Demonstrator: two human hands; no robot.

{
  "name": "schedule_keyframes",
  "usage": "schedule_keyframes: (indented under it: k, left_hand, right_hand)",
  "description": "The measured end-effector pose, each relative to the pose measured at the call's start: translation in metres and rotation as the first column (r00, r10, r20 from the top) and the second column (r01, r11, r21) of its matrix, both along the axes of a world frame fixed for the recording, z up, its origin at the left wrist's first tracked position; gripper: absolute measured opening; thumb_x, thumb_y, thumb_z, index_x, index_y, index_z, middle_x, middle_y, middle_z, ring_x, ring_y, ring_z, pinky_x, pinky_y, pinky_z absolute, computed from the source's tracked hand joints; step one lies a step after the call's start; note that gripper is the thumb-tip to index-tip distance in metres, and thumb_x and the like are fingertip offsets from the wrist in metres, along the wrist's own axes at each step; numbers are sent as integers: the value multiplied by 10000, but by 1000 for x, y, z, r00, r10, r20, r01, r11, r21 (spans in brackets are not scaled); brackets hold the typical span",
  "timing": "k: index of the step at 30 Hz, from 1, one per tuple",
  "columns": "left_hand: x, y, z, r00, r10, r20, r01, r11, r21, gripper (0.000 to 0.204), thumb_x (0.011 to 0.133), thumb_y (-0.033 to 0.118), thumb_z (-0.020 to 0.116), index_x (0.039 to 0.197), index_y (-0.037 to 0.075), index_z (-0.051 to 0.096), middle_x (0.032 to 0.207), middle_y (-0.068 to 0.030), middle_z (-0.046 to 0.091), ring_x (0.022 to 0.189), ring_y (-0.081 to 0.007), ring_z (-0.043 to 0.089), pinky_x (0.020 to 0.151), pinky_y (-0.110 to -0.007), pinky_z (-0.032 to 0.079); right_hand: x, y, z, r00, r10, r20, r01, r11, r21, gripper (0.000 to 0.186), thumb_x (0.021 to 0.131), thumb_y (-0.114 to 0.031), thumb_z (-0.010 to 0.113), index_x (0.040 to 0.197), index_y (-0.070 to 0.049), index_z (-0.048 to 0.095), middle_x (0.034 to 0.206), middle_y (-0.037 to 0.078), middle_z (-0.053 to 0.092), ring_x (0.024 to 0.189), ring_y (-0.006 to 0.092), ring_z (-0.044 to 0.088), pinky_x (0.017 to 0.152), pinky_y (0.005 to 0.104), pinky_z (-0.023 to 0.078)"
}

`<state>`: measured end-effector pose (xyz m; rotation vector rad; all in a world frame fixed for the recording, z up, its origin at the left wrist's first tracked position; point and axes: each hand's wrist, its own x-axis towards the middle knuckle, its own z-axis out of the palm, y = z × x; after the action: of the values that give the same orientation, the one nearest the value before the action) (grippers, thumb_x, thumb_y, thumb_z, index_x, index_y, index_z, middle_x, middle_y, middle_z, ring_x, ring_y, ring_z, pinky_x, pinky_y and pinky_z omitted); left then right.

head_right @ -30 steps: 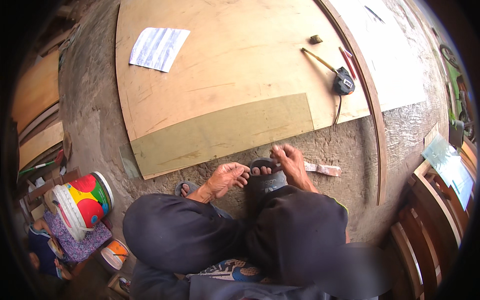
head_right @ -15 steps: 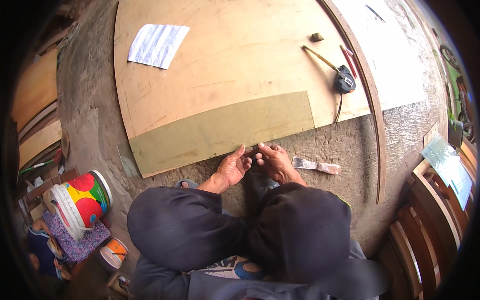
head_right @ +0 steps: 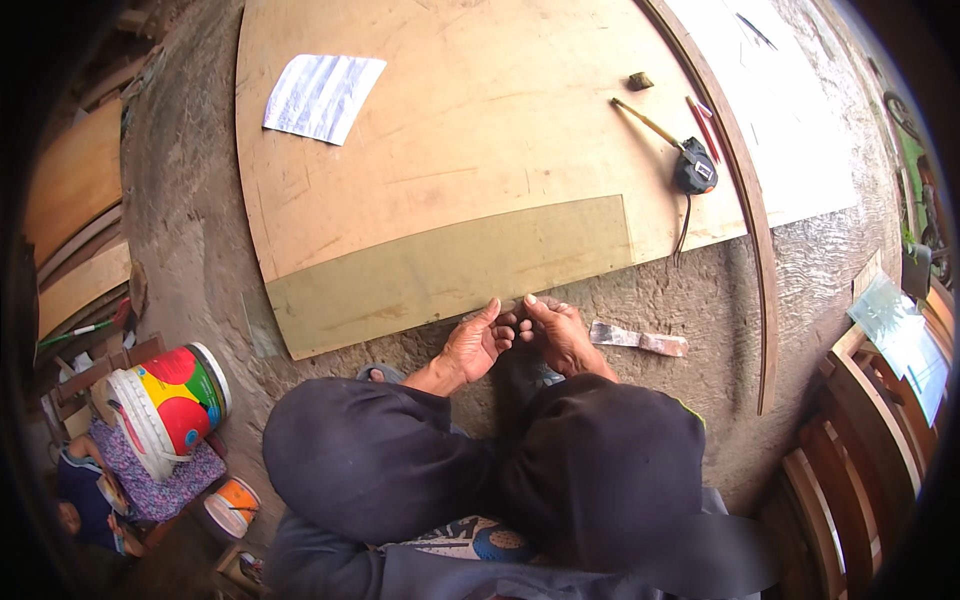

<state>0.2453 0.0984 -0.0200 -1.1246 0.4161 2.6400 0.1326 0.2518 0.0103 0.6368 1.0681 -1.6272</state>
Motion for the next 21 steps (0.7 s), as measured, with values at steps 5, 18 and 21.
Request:
schedule_keyframes:
  k: [5, 18, 21]
  left_hand:
    - [-2, -3, -5, 998, -50, -40, 50, 999, 0, 346, 976, 394, 707, 1067, 62, 672, 970, -75, 734, 835, -143, 698, 732, -284, 564]
    - [-5, -3, 2, 993, -24, -117, 20, 999, -32, 315, 1033, 334, 629, 1131, 36, 654, 1075, -133, 747, 931, -176, 716, 821, -302, 582]
    - [-4, -3, 2, 991, -25, -134, 21, 999, -29, 315, 1037, 333, 623, 1133, 34, 651, 1077, -137, 747, 948, -191, 721, 829, -308, 582]
  right_hand:
    - [-2, -2, -1, 997, -43, 56, 44, 999, -7, 182, 990, -217, 704, 971, -42, 657, 792, 48, 662, 669, 136, 623, 634, 268, 541]
    - [-2, -2, -3, 1000, -18, 1, 18, 1000, 9, 138, 997, -175, 687, 967, -43, 661, 834, 42, 682, 739, 137, 655, 690, 256, 552]
    - [-2, -3, 2, 1000, 0, -28, 1, 999, 33, 156, 1004, -204, 678, 915, -80, 647, 814, 20, 661, 740, 121, 633, 706, 252, 548]
